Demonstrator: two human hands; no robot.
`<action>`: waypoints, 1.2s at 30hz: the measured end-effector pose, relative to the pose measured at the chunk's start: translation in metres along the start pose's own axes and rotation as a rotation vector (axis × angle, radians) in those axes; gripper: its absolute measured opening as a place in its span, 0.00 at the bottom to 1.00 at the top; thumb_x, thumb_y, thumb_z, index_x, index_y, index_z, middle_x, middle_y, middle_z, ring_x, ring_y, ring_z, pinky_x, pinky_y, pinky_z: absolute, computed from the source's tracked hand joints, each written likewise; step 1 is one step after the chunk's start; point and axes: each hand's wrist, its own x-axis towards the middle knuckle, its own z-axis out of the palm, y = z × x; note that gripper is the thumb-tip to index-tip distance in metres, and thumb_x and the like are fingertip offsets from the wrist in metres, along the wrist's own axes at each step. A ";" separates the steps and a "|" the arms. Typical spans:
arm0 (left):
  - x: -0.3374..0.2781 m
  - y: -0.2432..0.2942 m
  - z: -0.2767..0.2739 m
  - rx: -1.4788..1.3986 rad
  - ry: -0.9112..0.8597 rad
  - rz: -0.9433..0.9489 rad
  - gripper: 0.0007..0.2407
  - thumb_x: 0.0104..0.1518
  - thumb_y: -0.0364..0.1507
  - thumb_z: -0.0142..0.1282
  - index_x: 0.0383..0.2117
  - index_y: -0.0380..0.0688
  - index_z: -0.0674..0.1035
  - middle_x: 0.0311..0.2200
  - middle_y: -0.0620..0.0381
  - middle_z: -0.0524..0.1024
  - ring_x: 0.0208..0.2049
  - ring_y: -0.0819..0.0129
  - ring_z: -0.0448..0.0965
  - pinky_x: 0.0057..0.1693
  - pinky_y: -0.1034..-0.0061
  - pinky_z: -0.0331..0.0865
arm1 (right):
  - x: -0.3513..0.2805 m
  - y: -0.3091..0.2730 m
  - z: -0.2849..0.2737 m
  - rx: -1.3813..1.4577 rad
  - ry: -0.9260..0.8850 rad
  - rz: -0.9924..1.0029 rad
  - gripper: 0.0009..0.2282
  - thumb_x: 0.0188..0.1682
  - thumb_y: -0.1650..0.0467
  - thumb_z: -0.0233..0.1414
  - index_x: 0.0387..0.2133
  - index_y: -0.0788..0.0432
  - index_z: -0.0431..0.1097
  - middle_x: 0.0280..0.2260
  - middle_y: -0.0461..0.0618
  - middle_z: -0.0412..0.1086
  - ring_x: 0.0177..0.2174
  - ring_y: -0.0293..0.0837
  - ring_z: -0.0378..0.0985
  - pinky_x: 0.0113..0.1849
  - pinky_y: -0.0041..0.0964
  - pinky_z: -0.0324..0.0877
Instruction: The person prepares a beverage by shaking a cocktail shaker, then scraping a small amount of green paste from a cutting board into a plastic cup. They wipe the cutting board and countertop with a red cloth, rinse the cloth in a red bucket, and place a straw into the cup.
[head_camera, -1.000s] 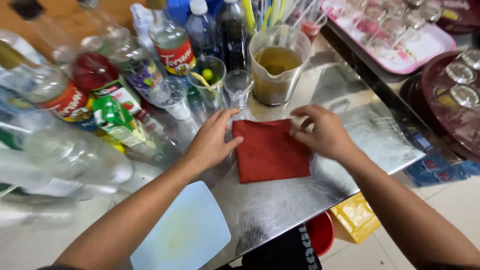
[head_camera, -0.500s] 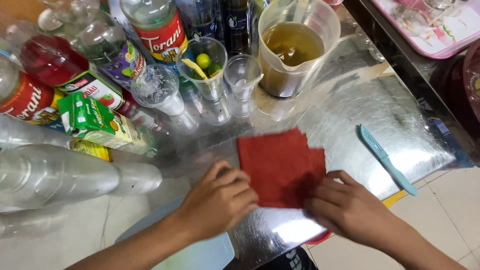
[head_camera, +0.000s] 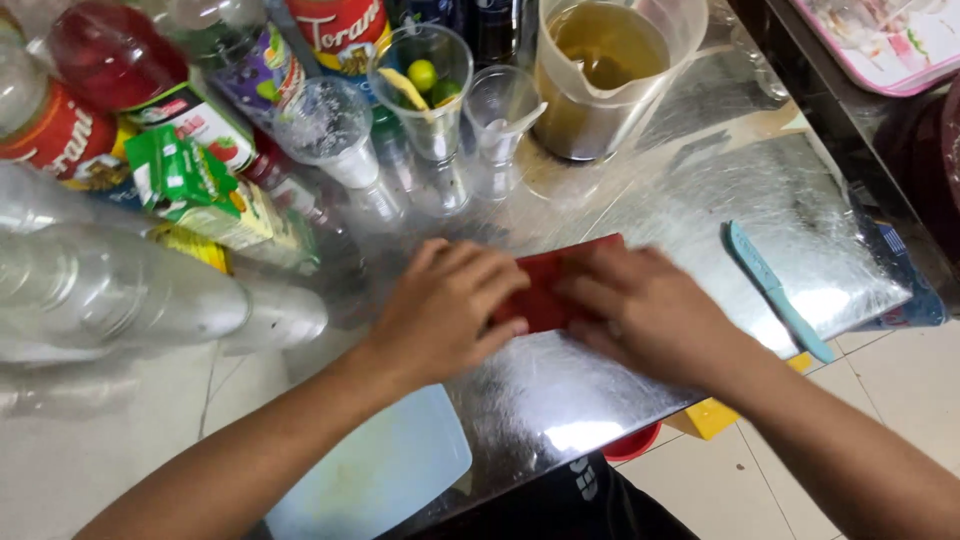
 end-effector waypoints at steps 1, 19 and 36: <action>-0.002 0.003 0.006 0.002 0.001 -0.006 0.18 0.57 0.43 0.60 0.49 0.49 0.81 0.48 0.59 0.77 0.48 0.59 0.74 0.53 0.57 0.63 | -0.004 -0.004 0.005 0.001 -0.002 -0.006 0.19 0.44 0.63 0.59 0.48 0.57 0.74 0.49 0.55 0.71 0.45 0.53 0.76 0.41 0.52 0.70; -0.033 -0.006 0.035 0.534 0.467 0.050 0.11 0.43 0.19 0.56 0.18 0.57 0.70 0.11 0.67 0.72 0.19 0.63 0.75 0.39 0.69 0.61 | -0.025 0.002 0.004 -0.231 0.157 0.079 0.14 0.43 0.74 0.56 0.43 0.51 0.73 0.35 0.48 0.77 0.33 0.50 0.80 0.36 0.45 0.72; -0.377 -0.061 -0.225 1.044 0.263 -0.230 0.04 0.56 0.36 0.60 0.29 0.67 0.75 0.27 0.77 0.77 0.30 0.71 0.79 0.34 0.71 0.62 | 0.242 -0.283 0.013 -0.019 0.255 -0.894 0.06 0.59 0.77 0.56 0.47 0.65 0.76 0.42 0.58 0.77 0.38 0.52 0.80 0.40 0.43 0.73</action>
